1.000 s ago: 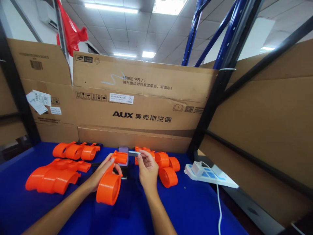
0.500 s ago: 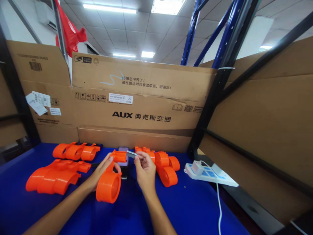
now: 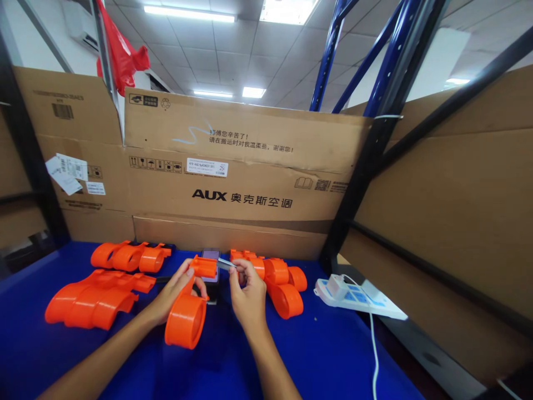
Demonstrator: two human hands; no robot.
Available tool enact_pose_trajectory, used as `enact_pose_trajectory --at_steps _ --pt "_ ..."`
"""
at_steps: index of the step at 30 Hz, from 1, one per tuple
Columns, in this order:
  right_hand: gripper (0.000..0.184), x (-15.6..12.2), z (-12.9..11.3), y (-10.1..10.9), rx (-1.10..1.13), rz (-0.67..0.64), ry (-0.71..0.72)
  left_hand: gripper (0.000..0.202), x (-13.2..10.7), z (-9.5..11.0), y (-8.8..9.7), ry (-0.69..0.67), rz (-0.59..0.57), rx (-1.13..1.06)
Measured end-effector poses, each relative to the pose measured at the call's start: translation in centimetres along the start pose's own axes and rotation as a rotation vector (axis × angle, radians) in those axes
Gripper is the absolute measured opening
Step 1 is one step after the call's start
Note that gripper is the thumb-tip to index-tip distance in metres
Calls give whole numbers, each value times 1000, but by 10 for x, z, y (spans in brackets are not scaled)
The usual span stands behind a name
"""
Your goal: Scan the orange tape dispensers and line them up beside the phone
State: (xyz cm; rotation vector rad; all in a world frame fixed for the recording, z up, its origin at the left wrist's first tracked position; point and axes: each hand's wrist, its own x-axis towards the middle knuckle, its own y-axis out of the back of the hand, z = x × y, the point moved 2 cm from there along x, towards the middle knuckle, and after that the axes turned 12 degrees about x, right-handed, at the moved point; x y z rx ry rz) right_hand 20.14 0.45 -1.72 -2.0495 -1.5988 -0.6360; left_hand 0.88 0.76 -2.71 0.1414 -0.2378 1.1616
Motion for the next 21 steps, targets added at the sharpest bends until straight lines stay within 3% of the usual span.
enact_pose_trajectory --at_steps 5,11,21 --pt "22 -2 -1 2 -85 -12 39 45 0 1 0 -16 -12 12" --pt "17 -2 -20 7 -279 -21 246 45 -1 0 4 -1 -21 87" --pt "22 -2 -1 2 -95 -42 88 47 1 -1 3 -41 -45 28"
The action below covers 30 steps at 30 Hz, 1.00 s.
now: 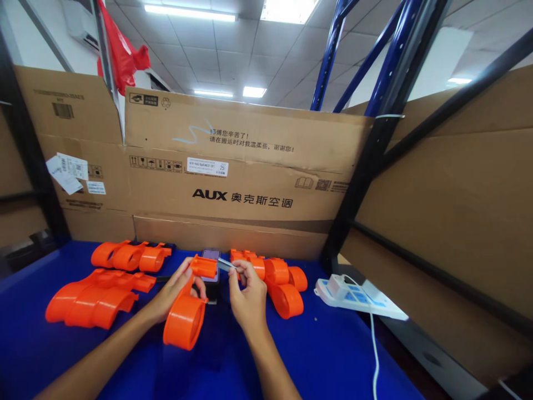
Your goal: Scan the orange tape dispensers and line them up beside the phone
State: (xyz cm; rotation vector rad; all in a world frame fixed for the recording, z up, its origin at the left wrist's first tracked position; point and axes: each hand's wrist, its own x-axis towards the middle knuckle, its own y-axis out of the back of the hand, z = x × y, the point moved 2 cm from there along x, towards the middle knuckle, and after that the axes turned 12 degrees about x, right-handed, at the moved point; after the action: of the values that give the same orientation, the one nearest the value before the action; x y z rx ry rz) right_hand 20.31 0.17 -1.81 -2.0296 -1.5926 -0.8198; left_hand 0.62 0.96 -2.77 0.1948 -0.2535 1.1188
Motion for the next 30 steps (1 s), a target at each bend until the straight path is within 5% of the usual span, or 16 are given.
enact_pose_trajectory --at_steps 11,16,21,30 --pt "18 3 -19 8 -186 -105 133 47 -1 1 3 56 -12 100" --pt "23 2 -12 3 -72 -110 27 49 -1 -2 1 61 -19 147" --pt "29 4 -5 0 176 36 -88 48 3 -5 1 61 67 144" --pt "27 3 -10 0 236 -19 -157 52 3 -1 1 78 84 95"
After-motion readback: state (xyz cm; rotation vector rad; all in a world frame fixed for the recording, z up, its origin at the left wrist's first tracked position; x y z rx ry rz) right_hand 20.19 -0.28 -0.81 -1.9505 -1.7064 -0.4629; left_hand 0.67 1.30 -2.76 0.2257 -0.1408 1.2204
